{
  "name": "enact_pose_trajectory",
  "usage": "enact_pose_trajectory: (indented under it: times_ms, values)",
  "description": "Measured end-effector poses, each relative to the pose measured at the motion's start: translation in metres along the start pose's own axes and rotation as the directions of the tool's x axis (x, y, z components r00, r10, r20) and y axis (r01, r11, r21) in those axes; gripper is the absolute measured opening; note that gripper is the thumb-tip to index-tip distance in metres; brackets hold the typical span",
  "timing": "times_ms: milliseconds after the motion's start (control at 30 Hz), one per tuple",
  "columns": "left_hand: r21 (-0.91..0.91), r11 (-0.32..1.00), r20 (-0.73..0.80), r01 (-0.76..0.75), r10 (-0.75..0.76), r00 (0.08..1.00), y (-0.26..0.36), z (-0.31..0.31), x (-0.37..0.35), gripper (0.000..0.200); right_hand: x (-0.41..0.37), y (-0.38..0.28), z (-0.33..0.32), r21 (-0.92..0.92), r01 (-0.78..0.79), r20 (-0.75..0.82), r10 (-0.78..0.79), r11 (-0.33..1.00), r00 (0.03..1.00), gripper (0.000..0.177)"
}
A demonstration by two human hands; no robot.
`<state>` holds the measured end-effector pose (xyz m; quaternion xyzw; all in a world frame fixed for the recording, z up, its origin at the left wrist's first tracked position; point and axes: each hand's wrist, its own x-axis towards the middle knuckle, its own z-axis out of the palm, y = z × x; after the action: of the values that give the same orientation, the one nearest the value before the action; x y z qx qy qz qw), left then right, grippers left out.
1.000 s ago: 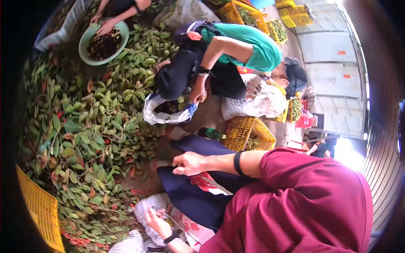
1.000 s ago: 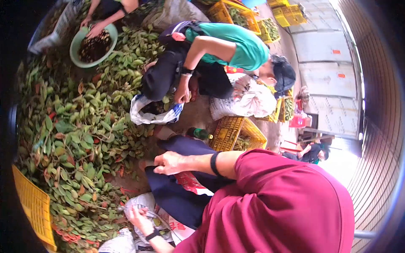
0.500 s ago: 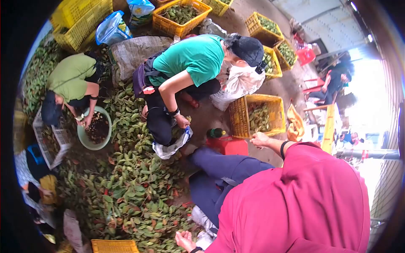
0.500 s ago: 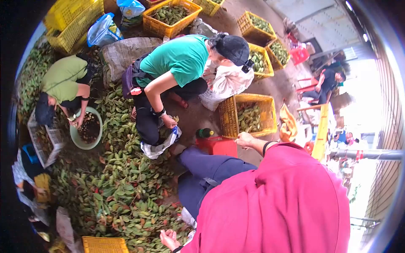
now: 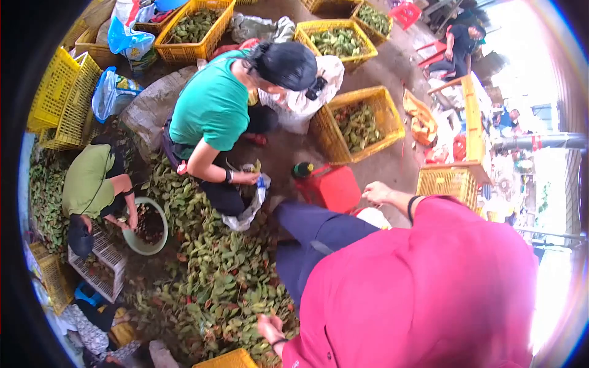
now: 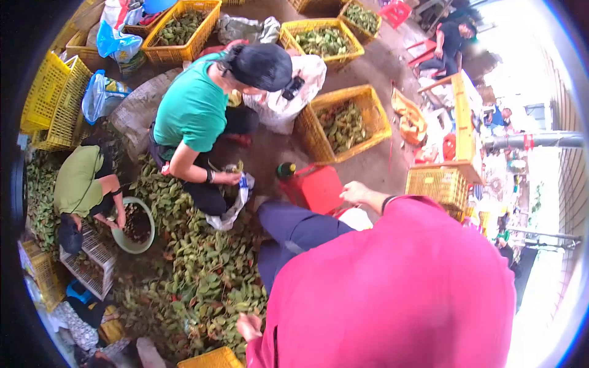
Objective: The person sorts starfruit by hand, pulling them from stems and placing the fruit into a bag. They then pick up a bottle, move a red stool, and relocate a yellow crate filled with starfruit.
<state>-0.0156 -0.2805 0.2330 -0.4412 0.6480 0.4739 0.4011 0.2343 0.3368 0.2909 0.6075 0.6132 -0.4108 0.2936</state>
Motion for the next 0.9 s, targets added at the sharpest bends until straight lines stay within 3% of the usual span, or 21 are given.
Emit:
enact_pose_trajectory:
  times_ms: [33,67,133,200,367,500,600,633,667,700,733,767,800,867,900]
  values:
    - [0.008,0.986,0.032,-0.165,0.164,0.986,0.028,-0.010,0.010,0.039,-0.019,0.007,0.005,0.039,-0.080,0.010,0.080,0.996,0.997,0.024]
    - [-0.010,0.971,-0.100,-0.239,0.237,0.966,0.064,-0.002,-0.002,0.033,-0.035,0.014,0.005,0.073,-0.153,0.014,0.152,0.986,0.988,0.023]
    - [0.012,0.965,-0.013,-0.261,0.261,0.965,0.122,-0.008,0.003,0.029,-0.049,0.056,0.019,0.163,-0.186,-0.007,0.190,0.969,0.982,0.022]
    - [0.075,0.950,0.021,-0.303,0.302,0.953,0.164,-0.004,0.009,0.040,-0.071,0.088,0.036,0.230,-0.232,-0.008,0.241,0.945,0.971,0.020]
    - [0.166,0.928,0.123,-0.333,0.316,0.941,0.205,0.015,0.022,0.043,-0.113,0.136,0.072,0.333,-0.263,-0.002,0.280,0.905,0.960,0.016]
    - [0.204,0.932,0.121,-0.299,0.279,0.953,0.177,0.027,-0.008,0.036,-0.101,0.135,0.076,0.357,-0.279,-0.011,0.302,0.891,0.953,0.012]
    - [0.226,0.943,0.112,-0.246,0.226,0.968,0.129,0.030,-0.034,0.024,-0.073,0.112,0.068,0.281,-0.186,-0.033,0.203,0.942,0.979,0.019]
    - [0.212,0.948,0.129,-0.239,0.216,0.968,0.107,0.027,-0.035,0.019,-0.040,0.116,0.071,0.157,-0.109,0.019,0.107,0.982,0.994,0.021]
    - [0.325,0.925,0.160,-0.197,0.151,0.975,0.094,0.027,-0.042,0.019,-0.008,0.122,0.075,0.037,-0.023,0.081,0.020,0.999,0.997,0.024]
    - [0.476,0.836,0.240,-0.273,0.175,0.955,0.069,0.014,-0.029,0.020,-0.010,0.092,0.070,0.128,-0.078,-0.001,0.078,0.989,0.997,0.027]
    - [0.367,0.927,0.187,-0.082,0.013,0.982,0.056,0.015,-0.039,0.019,-0.007,0.050,0.062,0.219,-0.118,-0.078,0.138,0.969,0.987,0.031]
    - [0.219,0.975,0.308,0.031,-0.100,0.946,0.031,-0.005,-0.016,0.018,0.026,0.045,0.071,0.068,0.015,-0.174,-0.003,0.998,0.985,0.034]
    - [0.319,0.943,-0.035,0.096,-0.089,0.995,0.016,0.016,-0.034,0.018,0.055,0.038,0.086,-0.095,0.136,-0.232,-0.154,0.986,0.960,0.037]
    - [0.402,0.902,-0.026,0.158,-0.161,0.987,-0.009,0.000,-0.034,0.021,0.095,-0.002,0.098,-0.161,0.169,-0.201,-0.200,0.972,0.959,0.038]
    - [0.572,0.812,-0.111,0.116,-0.064,0.992,-0.027,-0.010,-0.027,0.022,0.111,-0.019,0.105,-0.235,0.223,-0.162,-0.264,0.946,0.951,0.039]
